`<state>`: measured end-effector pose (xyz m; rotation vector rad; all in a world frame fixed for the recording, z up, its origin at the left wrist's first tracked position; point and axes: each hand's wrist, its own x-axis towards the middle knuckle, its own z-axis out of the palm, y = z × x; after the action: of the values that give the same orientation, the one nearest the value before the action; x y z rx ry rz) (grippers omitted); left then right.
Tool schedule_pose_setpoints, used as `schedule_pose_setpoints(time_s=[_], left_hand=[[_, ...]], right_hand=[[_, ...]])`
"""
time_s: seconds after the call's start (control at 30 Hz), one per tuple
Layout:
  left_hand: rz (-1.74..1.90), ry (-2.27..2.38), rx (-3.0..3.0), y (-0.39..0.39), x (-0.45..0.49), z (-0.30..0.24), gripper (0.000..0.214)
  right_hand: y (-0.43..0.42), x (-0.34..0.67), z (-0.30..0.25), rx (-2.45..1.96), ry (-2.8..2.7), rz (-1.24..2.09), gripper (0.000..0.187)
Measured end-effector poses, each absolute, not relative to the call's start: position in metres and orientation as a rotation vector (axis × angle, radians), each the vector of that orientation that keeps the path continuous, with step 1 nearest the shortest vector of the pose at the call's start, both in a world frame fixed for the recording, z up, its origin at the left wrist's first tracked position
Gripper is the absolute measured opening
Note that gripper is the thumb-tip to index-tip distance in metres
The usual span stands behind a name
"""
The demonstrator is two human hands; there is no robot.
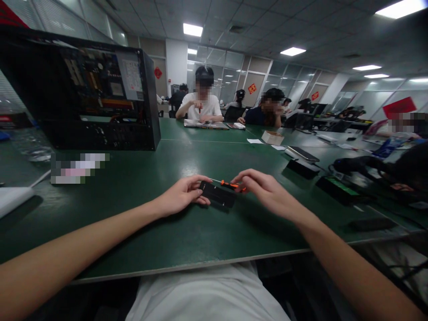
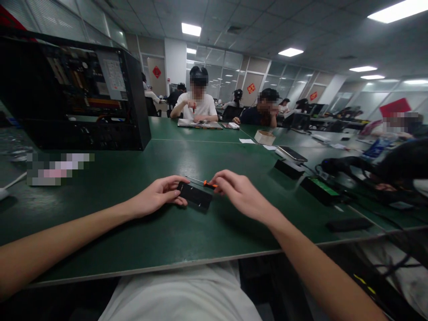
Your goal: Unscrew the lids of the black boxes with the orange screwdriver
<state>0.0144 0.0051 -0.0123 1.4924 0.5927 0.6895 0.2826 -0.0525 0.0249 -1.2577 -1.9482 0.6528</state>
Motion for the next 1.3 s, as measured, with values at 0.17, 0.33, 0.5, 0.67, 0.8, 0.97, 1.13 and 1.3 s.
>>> schedule_pose_setpoints(time_s=[0.17, 0.33, 0.5, 0.67, 0.8, 0.97, 1.13, 1.3], left_hand=[[0.778, 0.573, 1.557, 0.004, 0.015, -0.012, 0.025], [0.819, 0.604, 1.755, 0.003, 0.013, -0.012, 0.025], [0.839, 0.716, 1.875, 0.007, 0.013, -0.013, 0.030], [0.784, 0.708, 1.875, 0.009, 0.014, -0.015, 0.029], [0.764, 0.713, 1.888, 0.010, 0.013, -0.017, 0.029], [0.737, 0.736, 1.921, 0.008, 0.013, -0.015, 0.031], [0.732, 0.763, 1.929, 0.006, 0.015, -0.012, 0.031], [0.720, 0.765, 1.945, 0.005, 0.014, -0.011, 0.029]], right_hand=[[-0.041, 0.239, 0.013, -1.169, -1.951, 1.176, 0.040], [-0.038, 0.243, 0.010, -1.051, -2.028, 1.239, 0.047], [-0.046, 0.309, 0.035, -1.315, -2.082, 0.635, 0.050], [-0.060, 0.433, 0.046, -2.060, -1.586, -0.421, 0.052], [-0.070, 0.507, 0.022, -2.605, -1.279, -0.548, 0.054], [-0.075, 0.529, -0.008, -2.672, -1.250, -0.436, 0.056], [-0.078, 0.526, -0.015, -2.651, -1.233, -0.465, 0.059], [-0.077, 0.522, -0.013, -2.630, -1.267, -0.483, 0.059]])
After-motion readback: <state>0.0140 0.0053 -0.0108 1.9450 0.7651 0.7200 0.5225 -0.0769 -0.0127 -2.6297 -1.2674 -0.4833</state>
